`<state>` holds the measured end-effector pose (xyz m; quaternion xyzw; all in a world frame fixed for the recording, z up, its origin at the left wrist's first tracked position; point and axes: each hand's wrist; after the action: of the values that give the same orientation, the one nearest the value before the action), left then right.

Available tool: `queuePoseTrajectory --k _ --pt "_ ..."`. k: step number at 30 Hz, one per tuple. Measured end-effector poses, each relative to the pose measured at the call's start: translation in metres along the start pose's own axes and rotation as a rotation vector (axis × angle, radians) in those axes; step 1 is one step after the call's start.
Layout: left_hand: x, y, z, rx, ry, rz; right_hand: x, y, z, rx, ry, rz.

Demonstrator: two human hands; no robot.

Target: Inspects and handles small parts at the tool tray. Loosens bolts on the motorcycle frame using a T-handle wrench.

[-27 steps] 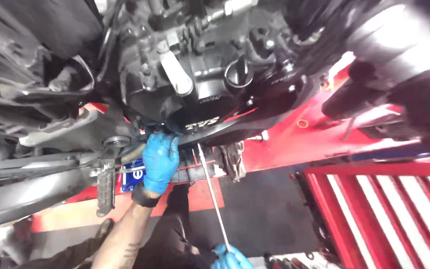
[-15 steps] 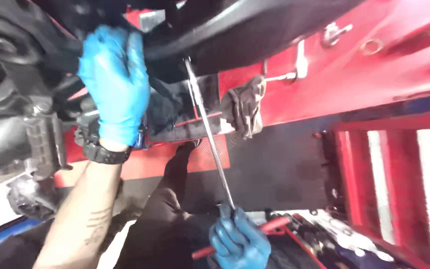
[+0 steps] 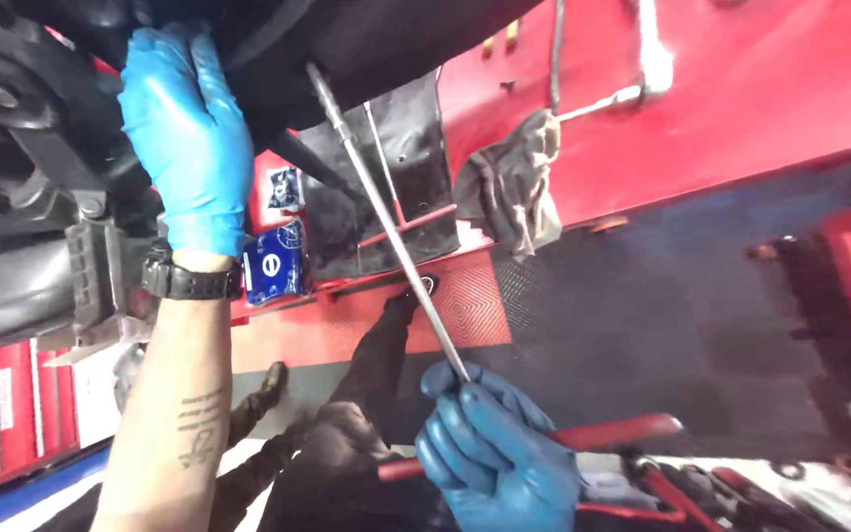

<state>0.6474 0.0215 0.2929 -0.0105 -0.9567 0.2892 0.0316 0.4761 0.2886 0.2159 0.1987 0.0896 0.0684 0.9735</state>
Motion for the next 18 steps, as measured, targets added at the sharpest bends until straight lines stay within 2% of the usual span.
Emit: queuePoseTrajectory --k 11,18 --pt "0.002 -0.001 0.0 -0.013 -0.064 -0.014 0.002 -0.013 -0.016 -0.044 -0.008 -0.027" --pt "0.0 0.001 -0.001 -0.015 0.028 0.012 -0.001 -0.018 -0.022 -0.051 -0.006 -0.031"
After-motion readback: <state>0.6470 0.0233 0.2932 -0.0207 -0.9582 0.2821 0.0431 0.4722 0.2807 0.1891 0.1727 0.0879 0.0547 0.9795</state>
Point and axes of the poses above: each hand's wrist, its own y-axis away from the middle knuckle, its own z-axis out of the palm, x = y × z, and after that the axes turned 7 degrees about x, right-handed
